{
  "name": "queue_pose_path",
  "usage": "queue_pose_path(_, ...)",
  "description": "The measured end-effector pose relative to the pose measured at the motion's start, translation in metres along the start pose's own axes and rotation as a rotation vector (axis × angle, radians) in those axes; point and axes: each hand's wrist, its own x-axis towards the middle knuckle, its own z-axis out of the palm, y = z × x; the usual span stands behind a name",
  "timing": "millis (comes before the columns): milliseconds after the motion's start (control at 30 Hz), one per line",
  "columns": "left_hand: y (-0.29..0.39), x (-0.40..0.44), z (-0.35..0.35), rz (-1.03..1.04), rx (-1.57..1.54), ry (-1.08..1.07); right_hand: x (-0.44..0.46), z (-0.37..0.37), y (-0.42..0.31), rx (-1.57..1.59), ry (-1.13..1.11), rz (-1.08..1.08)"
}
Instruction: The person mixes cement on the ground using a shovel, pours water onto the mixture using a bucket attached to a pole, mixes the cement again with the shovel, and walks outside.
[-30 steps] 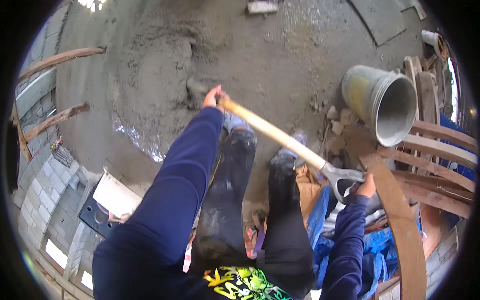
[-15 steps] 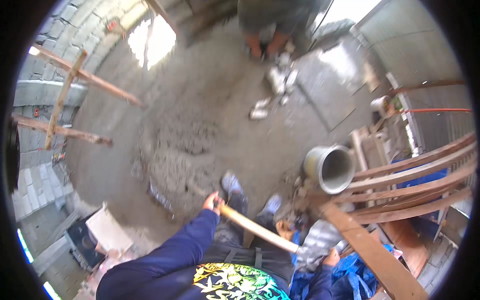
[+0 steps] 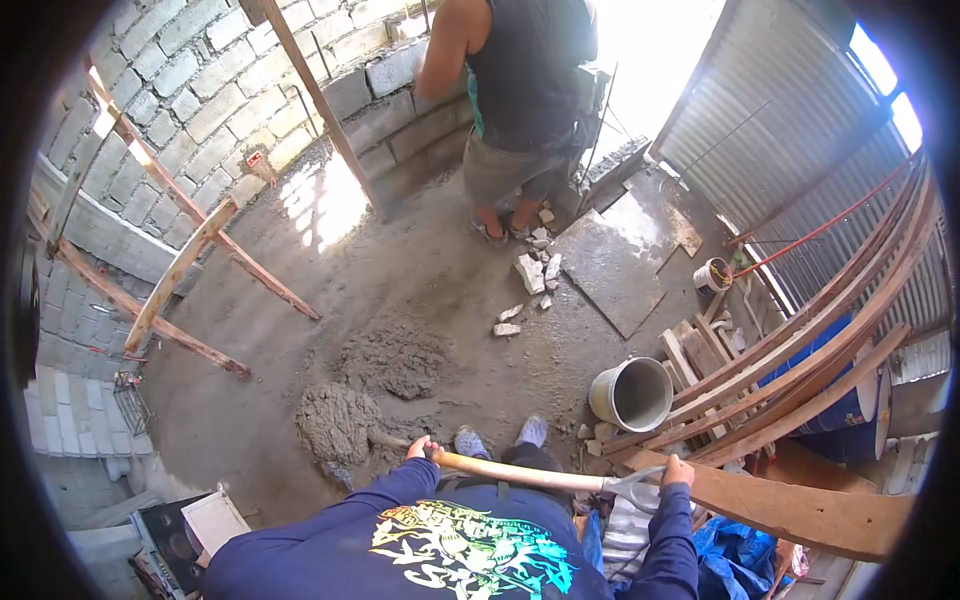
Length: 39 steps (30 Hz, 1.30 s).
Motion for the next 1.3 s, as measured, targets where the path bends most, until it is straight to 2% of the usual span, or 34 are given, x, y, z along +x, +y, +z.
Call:
queue_pose_path(33,0.004,-0.001,0.005,0.019,0.011,0.041,-0.002,0.003,-0.012,0.021,-0.03,0.072)
queue_pose_path(233,0.022,0.006,0.031,0.041,-0.015,0.074,0.024,0.035,-0.034,0.101,-0.08,0.071)
queue_pose_path(367,0.03,0.011,0.076,0.04,-0.044,0.079,0.049,0.043,-0.08,0.104,-0.174,0.218)
queue_pose_path(433,0.036,0.013,0.106,0.021,-0.058,0.106,0.075,0.053,-0.096,-0.168,-0.151,-0.172)
queue_pose_path(533,0.037,0.026,0.145,0.114,-0.014,-0.001,0.092,0.053,-0.13,-0.227,-0.242,-0.169)
queue_pose_path(567,0.04,0.022,0.168,0.028,-0.037,0.104,0.103,0.049,-0.143,-0.258,-0.28,-0.183)
queue_pose_path(600,0.04,0.035,0.183,0.043,-0.02,0.086,0.116,0.049,-0.14,-0.526,-0.22,-0.441)
queue_pose_path(700,0.041,0.045,0.227,0.034,0.036,0.083,0.141,0.044,-0.131,-0.522,-0.127,-0.478)
queue_pose_path(733,0.043,0.042,0.244,-0.023,0.051,0.045,0.146,0.041,-0.128,-0.31,-0.149,-0.227)
queue_pose_path(767,0.041,0.055,0.254,0.022,0.076,0.018,0.149,0.038,-0.13,-0.09,-0.159,0.025)
queue_pose_path(800,0.042,0.059,0.268,0.003,0.09,-0.022,0.156,0.04,-0.108,0.117,-0.121,0.142)
queue_pose_path(867,0.045,0.07,0.297,-0.02,0.1,-0.071,0.138,0.034,-0.11,0.322,-0.048,0.163)
queue_pose_path(900,0.046,0.074,0.31,-0.036,0.155,-0.081,0.097,0.02,-0.181,0.397,-0.045,0.314)
queue_pose_path(933,0.049,0.079,0.323,-0.051,0.208,-0.09,0.078,0.02,-0.205,0.419,0.036,0.315)
queue_pose_path(967,0.053,0.082,0.337,-0.068,0.271,-0.104,0.075,0.019,-0.202,0.453,0.028,0.469)
queue_pose_path(1033,0.064,0.083,0.373,-0.104,0.312,-0.132,0.057,0.024,-0.212,0.494,0.093,0.547)
queue_pose_path(1167,0.086,0.103,0.439,-0.052,0.352,-0.16,0.034,0.044,-0.214,0.54,0.136,0.686)
queue_pose_path(1200,0.089,0.13,0.446,-0.051,0.37,-0.218,0.023,0.051,-0.223,0.578,0.158,0.639)
queue_pose_path(1300,0.104,0.18,0.476,-0.041,0.414,-0.271,-0.019,0.07,-0.254,0.653,0.19,0.683)
